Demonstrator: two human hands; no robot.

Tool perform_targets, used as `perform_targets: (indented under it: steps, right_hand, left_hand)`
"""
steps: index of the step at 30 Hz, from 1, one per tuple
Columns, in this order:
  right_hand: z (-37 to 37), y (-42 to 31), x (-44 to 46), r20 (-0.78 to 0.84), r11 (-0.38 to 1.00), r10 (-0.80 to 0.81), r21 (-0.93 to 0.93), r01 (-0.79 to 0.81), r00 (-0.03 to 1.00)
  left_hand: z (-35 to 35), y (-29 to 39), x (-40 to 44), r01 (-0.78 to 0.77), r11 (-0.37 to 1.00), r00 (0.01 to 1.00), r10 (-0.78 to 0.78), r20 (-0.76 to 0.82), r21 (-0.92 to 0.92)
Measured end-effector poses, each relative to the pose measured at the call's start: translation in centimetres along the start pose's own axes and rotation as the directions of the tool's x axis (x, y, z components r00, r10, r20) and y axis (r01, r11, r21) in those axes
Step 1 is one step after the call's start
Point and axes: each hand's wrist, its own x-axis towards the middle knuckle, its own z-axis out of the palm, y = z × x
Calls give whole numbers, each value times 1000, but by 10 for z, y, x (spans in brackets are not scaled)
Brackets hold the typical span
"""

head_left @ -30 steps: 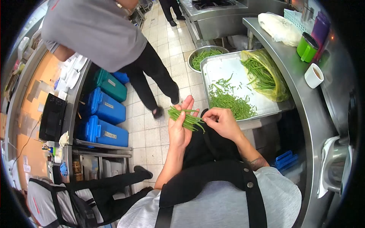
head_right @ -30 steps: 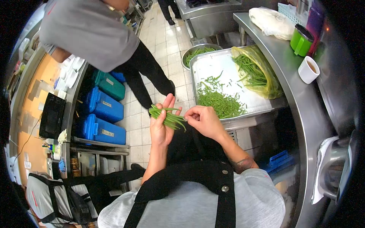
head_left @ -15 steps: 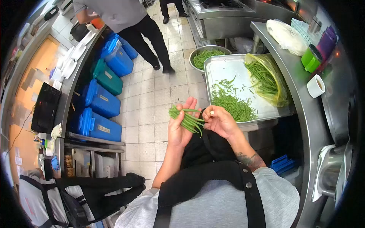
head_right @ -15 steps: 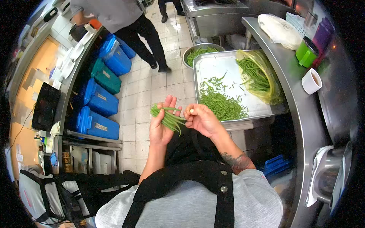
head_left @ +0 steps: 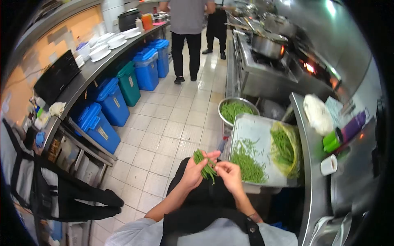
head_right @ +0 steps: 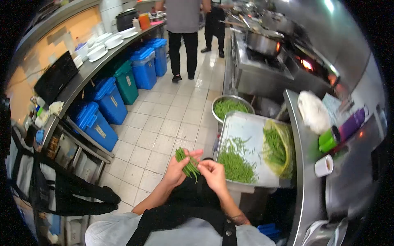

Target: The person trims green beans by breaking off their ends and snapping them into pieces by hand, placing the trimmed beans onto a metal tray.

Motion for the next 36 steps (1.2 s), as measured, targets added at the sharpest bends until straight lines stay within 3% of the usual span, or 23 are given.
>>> perform_targets:
  steps: [6,10,11,14,15,17,18,20,25,27,30,31,36]
  right_hand:
    - [-2,12,8,-69,999,-6,51,9,998]
    - [4,8,8,-132,997,-58,48,65,990]
    - [3,12,7,-122,989,-18,146,36,992]
    - [3,21,4,-40,910,106,407,-80,994]
    - [4,15,1,13,870,147,475,-136,989]
    - [-1,13,-1,132,820,214,514,-252,968]
    - [-5,14,-2,225,791,191,541,-285,956]
    - [-10,16,-3,400,729,128,583,-360,908]
    - [-3,20,-7,401,746,201,529,-405,894]
    - [7,18,-12,359,740,279,511,-438,891]
    - [13,19,-16,358,827,271,389,-406,894]
    - [15,17,-18,355,817,242,428,-387,903]
    - [8,27,-18,312,918,227,247,-310,922]
  left_hand:
    - [0,-6,-3,-23,990,996,11,86,140]
    - [14,-11,-15,-180,795,983,130,127,579]
    - [21,-9,-19,-210,717,977,168,127,664]
    - [20,-12,-26,-62,668,998,53,36,741]
    - [21,-16,-23,-238,747,971,203,127,621]
    - [12,-19,-18,-134,950,991,131,32,280]
    - [8,-19,-17,-80,993,997,80,-2,86]
    - [-3,-9,-13,-72,997,995,68,-78,-42]
    - [-11,9,-5,-206,978,972,201,-121,-29]
    - [-7,8,-7,-199,977,973,206,-100,76]
    - [3,7,-14,-230,925,967,253,-40,302]
    - [5,5,-15,-245,890,963,270,-13,385]
    - [3,0,-18,-242,872,965,264,8,426]
